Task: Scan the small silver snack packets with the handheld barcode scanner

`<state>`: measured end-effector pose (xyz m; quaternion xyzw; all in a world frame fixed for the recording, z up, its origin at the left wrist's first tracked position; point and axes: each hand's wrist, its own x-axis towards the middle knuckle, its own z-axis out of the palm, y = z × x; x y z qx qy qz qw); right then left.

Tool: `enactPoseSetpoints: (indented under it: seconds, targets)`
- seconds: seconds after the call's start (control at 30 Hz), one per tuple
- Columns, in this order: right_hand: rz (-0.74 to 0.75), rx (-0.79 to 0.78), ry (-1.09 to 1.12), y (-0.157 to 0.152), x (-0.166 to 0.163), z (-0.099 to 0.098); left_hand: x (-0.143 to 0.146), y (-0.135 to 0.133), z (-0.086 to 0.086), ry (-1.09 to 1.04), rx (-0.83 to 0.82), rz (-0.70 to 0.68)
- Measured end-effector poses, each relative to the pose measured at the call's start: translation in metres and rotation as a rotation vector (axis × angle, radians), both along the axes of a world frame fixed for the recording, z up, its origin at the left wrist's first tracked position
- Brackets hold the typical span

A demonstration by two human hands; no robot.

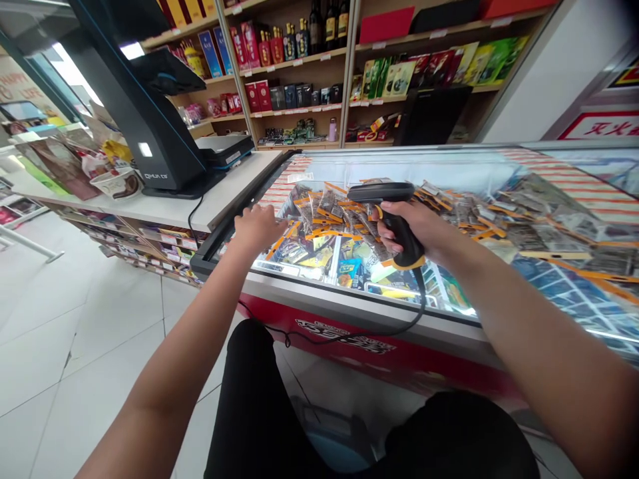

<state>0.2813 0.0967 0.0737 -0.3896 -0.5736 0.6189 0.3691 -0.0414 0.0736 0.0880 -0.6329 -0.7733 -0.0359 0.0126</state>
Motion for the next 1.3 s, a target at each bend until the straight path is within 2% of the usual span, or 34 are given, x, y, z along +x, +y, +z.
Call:
enactPoseSetpoints:
  seconds: [0.07, 0.17, 0.27, 0.4, 0.5, 0.6, 0.9, 0.97, 1.13, 1.23, 1.3]
  targets:
    - [-0.006, 0.014, -0.005, 0.001, 0.001, -0.002, -0.019, 0.0, -0.007, -0.002, -0.099, -0.003]
    - [-0.002, 0.017, -0.011, 0.001, 0.001, -0.001, -0.037, 0.008, -0.022, -0.057, -0.065, -0.051]
    - [0.045, 0.013, -0.034, -0.001, 0.001, 0.002, -0.049, 0.025, -0.037, -0.173, 0.082, -0.179]
    - [0.175, 0.025, -0.072, -0.005, 0.001, 0.001, -0.059, 0.047, -0.058, -0.422, 0.384, -0.382]
    - [0.268, 0.006, -0.1, -0.007, 0.001, -0.004, -0.062, 0.056, -0.07, -0.613, 0.616, -0.438]
    - [0.293, -0.009, -0.126, -0.007, 0.002, -0.007, -0.063, 0.059, -0.075, -0.758, 0.755, -0.465]
    - [0.223, -0.032, -0.126, -0.01, 0.0, -0.003, -0.063, 0.062, -0.077, -0.996, 0.991, -0.413]
    - [0.235, -0.021, -0.126, -0.012, 0.0, -0.002, -0.063, 0.06, -0.077, -1.056, 0.992, -0.386]
    - [0.281, 0.016, -0.088, -0.011, 0.0, -0.002, -0.056, 0.056, -0.072, -1.305, 1.012, -0.198]
    - [0.285, 0.026, -0.083, -0.011, 0.0, -0.003, -0.041, 0.054, -0.066, -1.434, 0.991, -0.168]
    - [0.291, 0.037, -0.075, -0.011, -0.001, -0.002, -0.024, 0.051, -0.062, -1.513, 0.912, -0.155]
